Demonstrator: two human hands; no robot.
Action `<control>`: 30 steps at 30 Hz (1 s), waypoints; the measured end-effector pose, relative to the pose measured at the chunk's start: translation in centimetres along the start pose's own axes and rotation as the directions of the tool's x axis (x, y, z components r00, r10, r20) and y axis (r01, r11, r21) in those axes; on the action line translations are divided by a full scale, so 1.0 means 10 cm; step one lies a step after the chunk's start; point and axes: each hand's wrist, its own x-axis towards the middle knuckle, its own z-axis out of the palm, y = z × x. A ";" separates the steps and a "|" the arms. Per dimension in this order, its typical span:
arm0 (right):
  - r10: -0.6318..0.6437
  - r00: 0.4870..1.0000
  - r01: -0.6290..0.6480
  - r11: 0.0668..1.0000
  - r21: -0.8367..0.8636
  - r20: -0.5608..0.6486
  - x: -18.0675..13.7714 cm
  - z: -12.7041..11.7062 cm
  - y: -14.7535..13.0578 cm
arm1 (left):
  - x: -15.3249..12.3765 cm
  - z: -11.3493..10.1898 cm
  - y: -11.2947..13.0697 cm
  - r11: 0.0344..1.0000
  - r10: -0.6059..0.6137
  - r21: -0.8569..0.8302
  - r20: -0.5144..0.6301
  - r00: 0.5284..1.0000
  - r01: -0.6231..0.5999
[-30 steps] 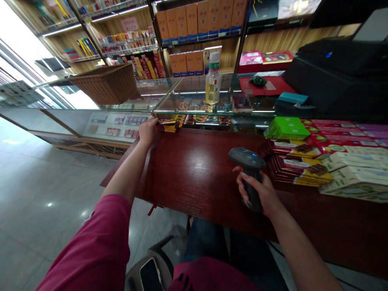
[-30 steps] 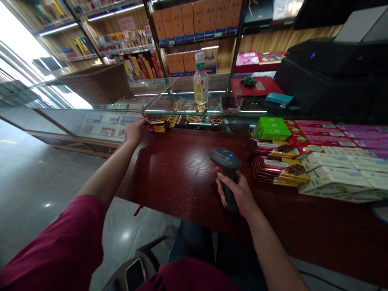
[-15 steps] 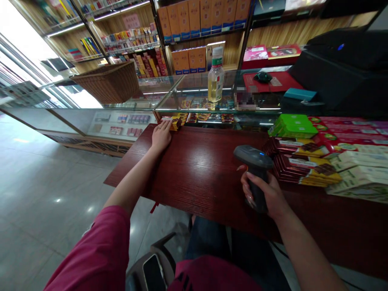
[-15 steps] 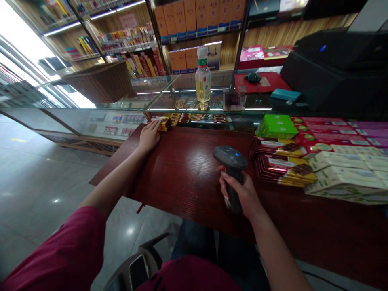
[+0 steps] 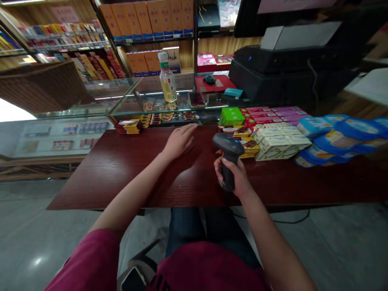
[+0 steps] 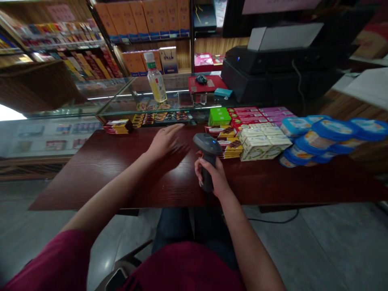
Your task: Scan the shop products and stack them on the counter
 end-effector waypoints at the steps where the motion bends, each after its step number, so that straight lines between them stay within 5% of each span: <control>1: -0.013 1.000 0.013 1.000 -0.023 -0.017 -0.06 -0.06 -0.04 | 0.16 0.10 0.21 0.996 0.090 -0.022 0.023 0.996 -0.090; 6: -0.049 0.991 0.040 0.997 -0.073 -0.123 -0.34 -0.39 -0.23 | 0.73 0.43 0.78 0.979 0.203 -0.014 0.133 0.970 -0.203; 11: -0.041 0.984 0.030 0.997 -0.069 -0.174 -0.49 -0.58 -0.32 | 0.67 0.43 0.66 0.985 0.147 -0.099 0.064 0.987 -0.140; 14: -0.002 0.993 -0.005 0.998 -0.059 -0.119 -0.46 -0.55 -0.30 | 0.42 0.35 0.45 0.953 -0.100 -0.294 -0.081 0.992 0.072; 16: 0.030 0.998 -0.034 0.997 -0.064 -0.063 -0.37 -0.47 -0.26 | 0.22 0.30 0.32 0.835 -0.334 -0.497 -0.113 0.936 0.237; 18: 0.055 0.998 -0.058 0.994 -0.088 -0.027 -0.25 -0.34 -0.21 | 0.02 0.27 0.22 0.603 -0.520 -0.718 -0.023 0.854 0.348; 22: 0.127 0.992 -0.122 0.983 -0.138 0.026 0.02 -0.04 -0.11 | -0.30 0.26 0.11 0.093 -0.614 -0.919 0.249 0.749 0.383; 26: 0.187 0.980 -0.168 0.961 -0.220 0.066 0.18 0.19 -0.02 | -0.45 0.26 0.08 -0.049 -0.648 -0.948 0.269 0.712 0.314; 30: 0.184 0.983 -0.172 0.947 -0.272 0.022 0.20 0.30 0.01 | -0.45 0.27 0.08 -0.039 -0.657 -0.956 0.245 0.713 0.292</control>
